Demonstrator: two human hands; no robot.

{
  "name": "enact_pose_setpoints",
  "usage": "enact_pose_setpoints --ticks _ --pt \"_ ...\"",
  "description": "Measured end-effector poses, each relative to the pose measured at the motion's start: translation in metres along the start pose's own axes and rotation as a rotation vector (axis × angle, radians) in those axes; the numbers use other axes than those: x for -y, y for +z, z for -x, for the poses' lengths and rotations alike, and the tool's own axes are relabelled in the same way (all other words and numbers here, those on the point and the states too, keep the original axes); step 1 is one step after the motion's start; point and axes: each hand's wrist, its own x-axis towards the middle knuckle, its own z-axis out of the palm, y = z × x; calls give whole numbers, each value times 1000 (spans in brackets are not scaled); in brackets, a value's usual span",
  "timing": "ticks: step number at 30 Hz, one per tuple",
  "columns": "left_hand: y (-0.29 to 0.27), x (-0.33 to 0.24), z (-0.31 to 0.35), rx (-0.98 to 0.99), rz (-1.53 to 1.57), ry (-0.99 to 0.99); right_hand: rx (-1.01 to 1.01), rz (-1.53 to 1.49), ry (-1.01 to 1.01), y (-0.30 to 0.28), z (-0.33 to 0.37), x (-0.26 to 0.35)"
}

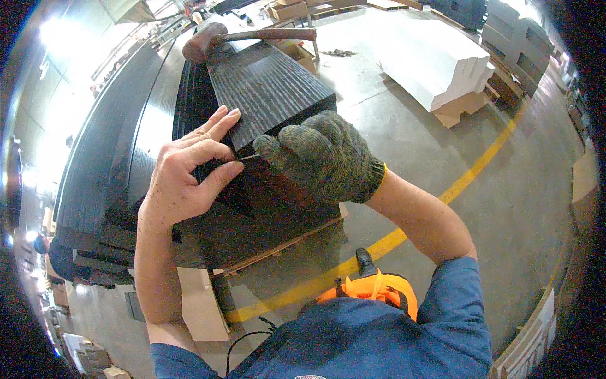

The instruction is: The person cleans the edges and corners of stacked black wood panels using a small scraping tool while wearing gloves, occasionally tapping the panels with a mallet.

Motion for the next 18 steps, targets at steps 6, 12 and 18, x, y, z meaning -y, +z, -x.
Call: enact_pose_setpoints --ticks 6,12,18 --pt "1 1 -3 -8 7 14 -59 -41 -52 -4 -9 -2" --pt "2 -1 0 -12 37 2 -55 -57 -35 -4 -5 -1" --pt "5 -1 -2 0 24 13 -126 -96 12 0 -3 -5"
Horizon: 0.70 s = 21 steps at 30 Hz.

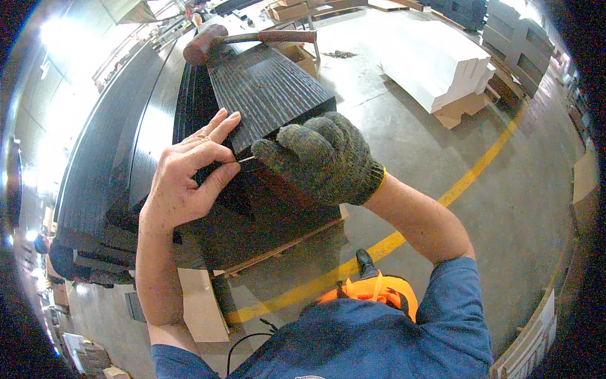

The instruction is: The person cleans the edges and corners of stacked black wood panels using a small scraping tool while wearing gloves, occasionally tapping the panels with a mallet.

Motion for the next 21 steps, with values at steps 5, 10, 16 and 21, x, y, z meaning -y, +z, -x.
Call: enact_pose_setpoints --ticks 5,10,16,21 --pt "0 0 1 -8 0 -1 -28 -3 14 -3 -7 5" --pt "-1 1 -1 -8 -30 27 27 -33 72 -1 -4 6" --pt "-5 4 -5 -10 -51 58 41 8 53 -2 -10 6" --pt "-6 8 -3 -12 -69 96 111 29 33 -2 -12 5"
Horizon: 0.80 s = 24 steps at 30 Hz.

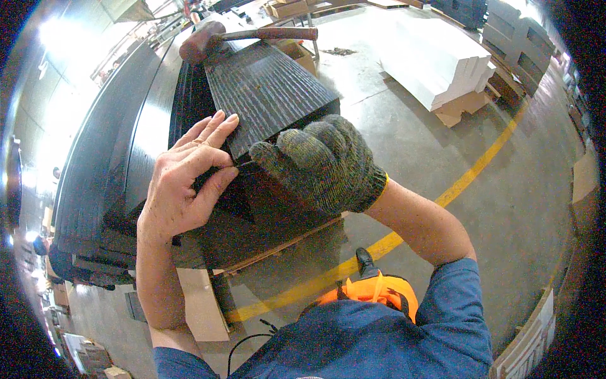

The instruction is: The person cleans the edges and corners of stacked black wood panels using a small scraping tool while wearing gloves, occasionally tapping the panels with a mallet.

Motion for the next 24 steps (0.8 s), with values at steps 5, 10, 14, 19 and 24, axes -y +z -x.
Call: enact_pose_setpoints --ticks 5,10,14,19,24 --pt "-2 -2 -1 -3 9 -1 -117 -66 -34 0 -6 -5" --pt "0 -2 -2 2 15 -1 -47 -85 -44 -4 -5 -10" --pt "-1 -4 -1 1 24 -21 -54 -44 -47 -5 -3 -7" --pt "-3 -4 -1 8 37 -28 -76 27 -82 -6 2 -7" --pt "-3 -4 -1 1 56 -55 -37 12 -52 -6 3 -7"
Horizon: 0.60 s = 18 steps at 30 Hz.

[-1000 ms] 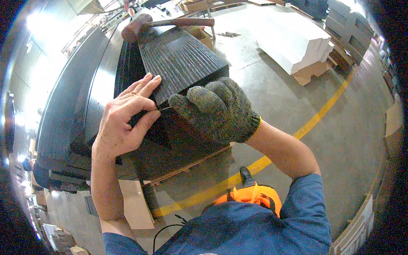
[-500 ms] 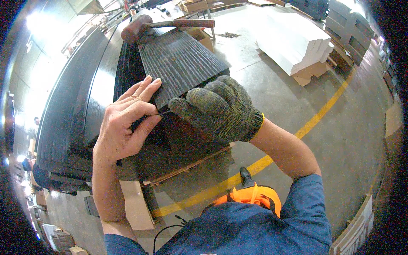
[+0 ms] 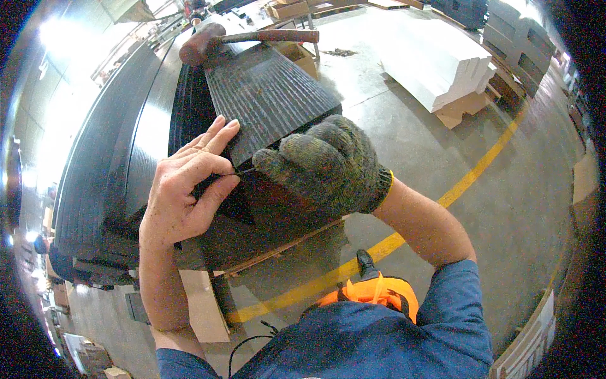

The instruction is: The person cleans the edges and corners of stacked black wood panels using a small scraping tool while wearing gloves, occasionally tapping the panels with a mallet.

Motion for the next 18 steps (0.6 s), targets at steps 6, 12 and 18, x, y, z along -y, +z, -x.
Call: enact_pose_setpoints --ticks 6,12,18 --pt "-6 -3 -1 15 11 -17 -30 17 4 -2 -2 5" --pt "-23 1 -14 125 319 -286 -191 -183 447 5 9 43" --pt "-46 9 -50 347 136 -201 -419 -190 806 39 0 85"
